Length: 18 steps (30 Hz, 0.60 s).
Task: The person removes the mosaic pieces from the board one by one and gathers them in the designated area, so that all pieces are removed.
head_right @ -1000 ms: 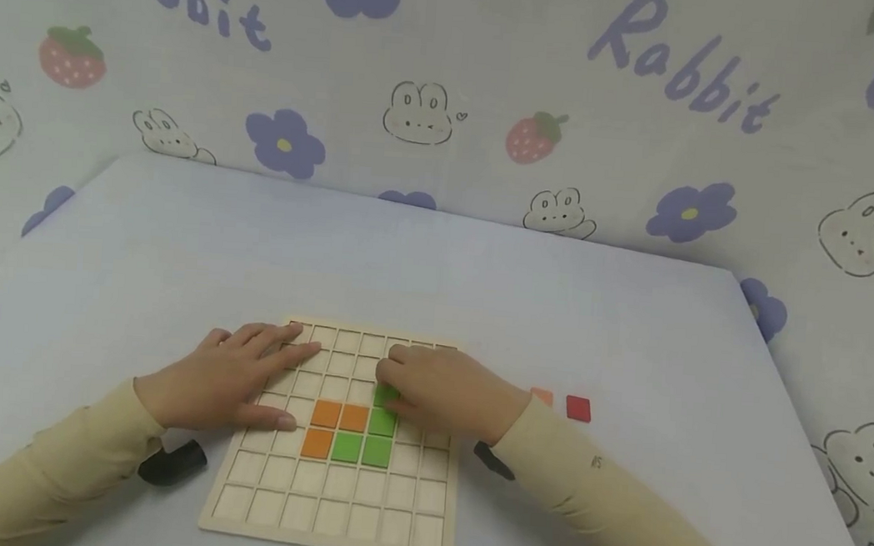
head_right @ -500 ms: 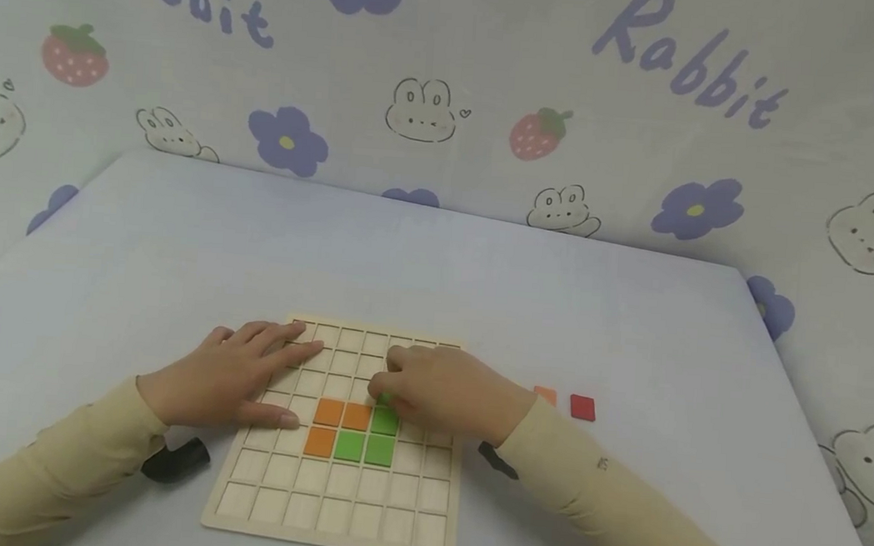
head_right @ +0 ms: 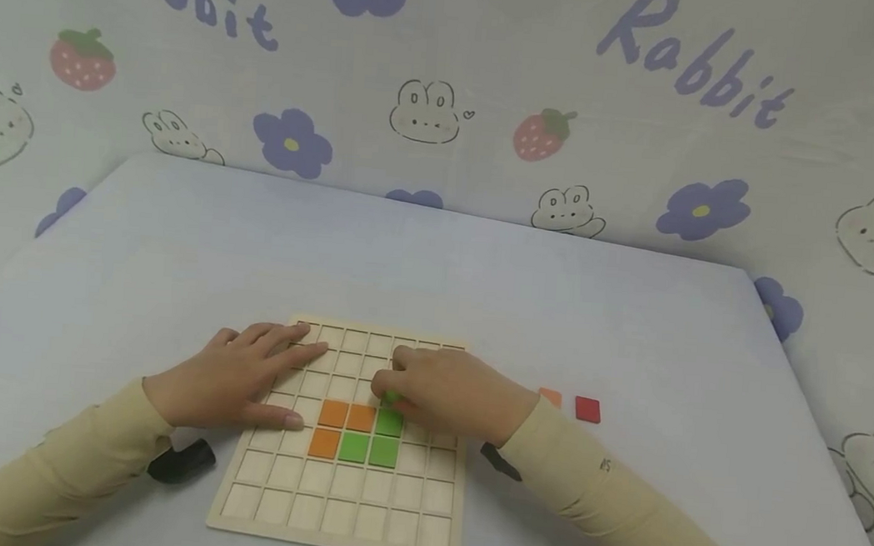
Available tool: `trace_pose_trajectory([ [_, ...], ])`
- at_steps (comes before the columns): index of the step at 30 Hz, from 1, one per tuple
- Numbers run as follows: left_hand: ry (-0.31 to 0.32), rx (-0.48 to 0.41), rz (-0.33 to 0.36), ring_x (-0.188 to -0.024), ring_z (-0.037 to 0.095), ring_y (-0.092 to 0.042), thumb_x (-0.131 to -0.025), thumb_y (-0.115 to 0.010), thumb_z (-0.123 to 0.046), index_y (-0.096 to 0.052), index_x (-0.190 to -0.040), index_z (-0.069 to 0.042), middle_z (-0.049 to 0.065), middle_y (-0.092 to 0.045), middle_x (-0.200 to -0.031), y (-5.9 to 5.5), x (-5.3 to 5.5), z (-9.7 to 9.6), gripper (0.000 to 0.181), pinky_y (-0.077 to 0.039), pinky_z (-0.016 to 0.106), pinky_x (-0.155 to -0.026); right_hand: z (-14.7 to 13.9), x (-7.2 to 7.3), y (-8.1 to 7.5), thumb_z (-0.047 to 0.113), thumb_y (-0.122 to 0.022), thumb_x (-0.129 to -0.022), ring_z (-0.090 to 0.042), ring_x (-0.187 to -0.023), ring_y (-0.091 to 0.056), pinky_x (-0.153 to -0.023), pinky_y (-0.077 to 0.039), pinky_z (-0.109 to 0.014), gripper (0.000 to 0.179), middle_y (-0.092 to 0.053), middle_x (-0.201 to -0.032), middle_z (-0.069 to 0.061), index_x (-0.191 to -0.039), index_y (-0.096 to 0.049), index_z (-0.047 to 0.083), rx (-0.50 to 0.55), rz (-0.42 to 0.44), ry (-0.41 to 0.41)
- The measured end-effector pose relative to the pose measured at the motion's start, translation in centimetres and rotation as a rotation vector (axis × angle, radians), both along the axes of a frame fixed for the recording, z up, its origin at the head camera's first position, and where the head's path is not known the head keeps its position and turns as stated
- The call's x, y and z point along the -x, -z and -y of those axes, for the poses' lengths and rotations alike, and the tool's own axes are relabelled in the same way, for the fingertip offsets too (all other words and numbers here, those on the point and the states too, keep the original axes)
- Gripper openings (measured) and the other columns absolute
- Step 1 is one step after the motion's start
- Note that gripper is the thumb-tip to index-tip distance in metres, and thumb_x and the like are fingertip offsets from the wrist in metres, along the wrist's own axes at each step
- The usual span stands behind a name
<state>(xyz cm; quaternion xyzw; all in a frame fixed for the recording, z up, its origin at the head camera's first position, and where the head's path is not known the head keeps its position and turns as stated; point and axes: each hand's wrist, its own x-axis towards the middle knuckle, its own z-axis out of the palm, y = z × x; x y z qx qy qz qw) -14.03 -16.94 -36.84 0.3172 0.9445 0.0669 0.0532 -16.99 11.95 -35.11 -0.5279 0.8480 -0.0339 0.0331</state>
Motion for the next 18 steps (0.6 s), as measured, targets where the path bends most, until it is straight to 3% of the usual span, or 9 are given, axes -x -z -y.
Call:
trace_pose_trajectory([
  [8, 0.002, 0.013, 0.018, -0.132, 0.036, -0.038, -0.086, -0.053, -0.067, -0.033, -0.150, -0.020, 0.015, -0.033, -0.152, 0.2, -0.1, -0.2, 0.082, -0.038, 0.055, -0.087, -1.3, -0.6, -0.5, 0.022, -0.069, -0.089, -0.005, -0.074, -0.056, -0.070, -0.049, -0.023, 0.020, -0.057, -0.099, 0.005, -0.107, -0.061, 0.023, 0.074, 0.004, 0.031],
  [14, 0.005, 0.008, -0.003, -0.133, 0.035, -0.038, -0.085, -0.054, -0.066, -0.032, -0.150, -0.020, 0.014, -0.032, -0.153, 0.8, 0.2, -0.2, 0.083, -0.038, 0.055, -0.088, -3.8, -1.3, -2.2, 0.023, -0.070, -0.088, -0.003, -0.074, -0.055, -0.069, -0.049, -0.022, 0.021, -0.057, -0.099, 0.009, -0.106, -0.059, 0.023, 0.047, -0.002, 0.151],
  [18, 0.000, 0.002, -0.009, -0.133, 0.035, -0.039, -0.085, -0.056, -0.065, -0.034, -0.150, -0.020, 0.015, -0.033, -0.153, 0.6, 0.1, -0.4, 0.082, -0.038, 0.054, -0.088, -5.8, -2.0, -2.8, 0.025, -0.072, -0.087, -0.001, -0.073, -0.053, -0.068, -0.049, -0.022, 0.020, -0.056, -0.099, 0.012, -0.103, -0.060, 0.023, 0.024, 0.013, 0.244],
])
